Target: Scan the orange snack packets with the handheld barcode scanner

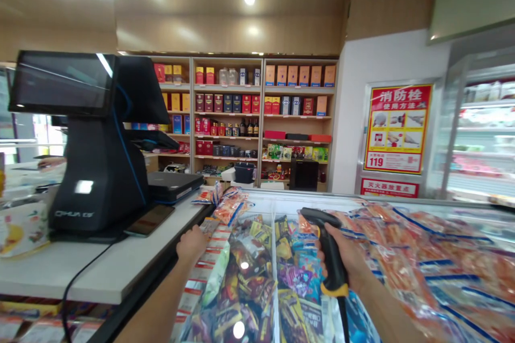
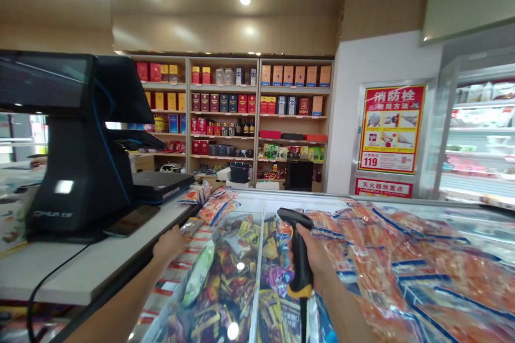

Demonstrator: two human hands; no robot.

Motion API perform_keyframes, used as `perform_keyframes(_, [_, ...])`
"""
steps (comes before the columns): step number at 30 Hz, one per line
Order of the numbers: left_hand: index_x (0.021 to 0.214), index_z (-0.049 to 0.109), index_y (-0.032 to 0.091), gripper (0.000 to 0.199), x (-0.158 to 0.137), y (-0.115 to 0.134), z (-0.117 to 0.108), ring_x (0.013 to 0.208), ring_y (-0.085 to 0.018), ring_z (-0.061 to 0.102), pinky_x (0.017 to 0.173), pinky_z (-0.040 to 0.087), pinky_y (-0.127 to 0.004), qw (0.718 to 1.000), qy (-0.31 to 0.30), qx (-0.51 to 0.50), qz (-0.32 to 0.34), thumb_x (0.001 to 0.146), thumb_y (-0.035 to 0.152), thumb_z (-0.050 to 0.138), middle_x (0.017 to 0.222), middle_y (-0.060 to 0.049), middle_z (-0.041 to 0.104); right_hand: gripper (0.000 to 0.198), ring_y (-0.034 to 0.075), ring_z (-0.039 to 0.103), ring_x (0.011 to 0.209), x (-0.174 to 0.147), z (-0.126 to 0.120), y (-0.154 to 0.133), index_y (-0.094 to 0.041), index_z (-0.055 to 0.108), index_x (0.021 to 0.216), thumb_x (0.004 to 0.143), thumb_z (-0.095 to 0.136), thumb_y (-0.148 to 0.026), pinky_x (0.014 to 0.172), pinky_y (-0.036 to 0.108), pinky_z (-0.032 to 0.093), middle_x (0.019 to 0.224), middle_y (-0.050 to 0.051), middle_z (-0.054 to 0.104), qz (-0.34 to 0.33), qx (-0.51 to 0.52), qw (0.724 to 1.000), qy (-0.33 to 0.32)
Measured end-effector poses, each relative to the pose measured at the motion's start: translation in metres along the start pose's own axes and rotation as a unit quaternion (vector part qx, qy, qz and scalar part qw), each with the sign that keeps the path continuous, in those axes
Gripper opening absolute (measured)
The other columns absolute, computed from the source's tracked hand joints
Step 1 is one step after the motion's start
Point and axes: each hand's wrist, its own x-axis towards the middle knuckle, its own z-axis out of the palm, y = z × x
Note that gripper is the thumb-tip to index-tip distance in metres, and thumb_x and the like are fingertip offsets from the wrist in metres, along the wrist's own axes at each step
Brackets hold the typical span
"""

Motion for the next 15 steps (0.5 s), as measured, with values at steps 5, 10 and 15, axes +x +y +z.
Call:
perform_keyframes(5, [0.096,0.053,0.006,0.048,0.006,0.005,0.003,0.096,-0.032,0.049,0.070,0.040,-0.039,1.000,-0.002,0.008,-0.026,0.065,0.042,0.046,0.101,-0.021,0.054,0.032,0.009,0.046,0.031,0.006,-0.003,0.001,-0.015,0.053,0.068,0.068,0.048,-0.047,0.031,0.021,0.038,0.042,-0.002,0.053,-0.004,0.002,1.000,0.000])
perform_keyframes(10, [0.097,0.055,0.013,0.042,0.009,0.010,0.007,0.101,-0.030,0.044,0.076,0.036,-0.041,1.000,-0.015,0.004,-0.020,0.065,0.040,0.049,0.106,-0.016,0.053,0.032,0.010,0.047,0.032,0.011,-0.004,0.005,-0.015,0.053,0.068,0.067,0.049,-0.046,0.031,0.021,0.038,0.042,-0.002,0.053,0.008,0.010,1.000,0.004])
perform_keyframes(15, [0.102,0.049,0.012,0.039,0.015,0.009,0.009,0.097,-0.022,0.047,0.079,0.038,-0.042,0.999,-0.017,-0.030,-0.027,0.072,0.037,0.049,0.105,-0.010,0.052,0.027,0.009,0.050,0.037,0.013,-0.003,0.009,-0.016,0.051,0.068,0.066,0.053,-0.043,0.032,0.020,0.040,0.048,-0.002,0.056,-0.021,0.037,0.999,0.012])
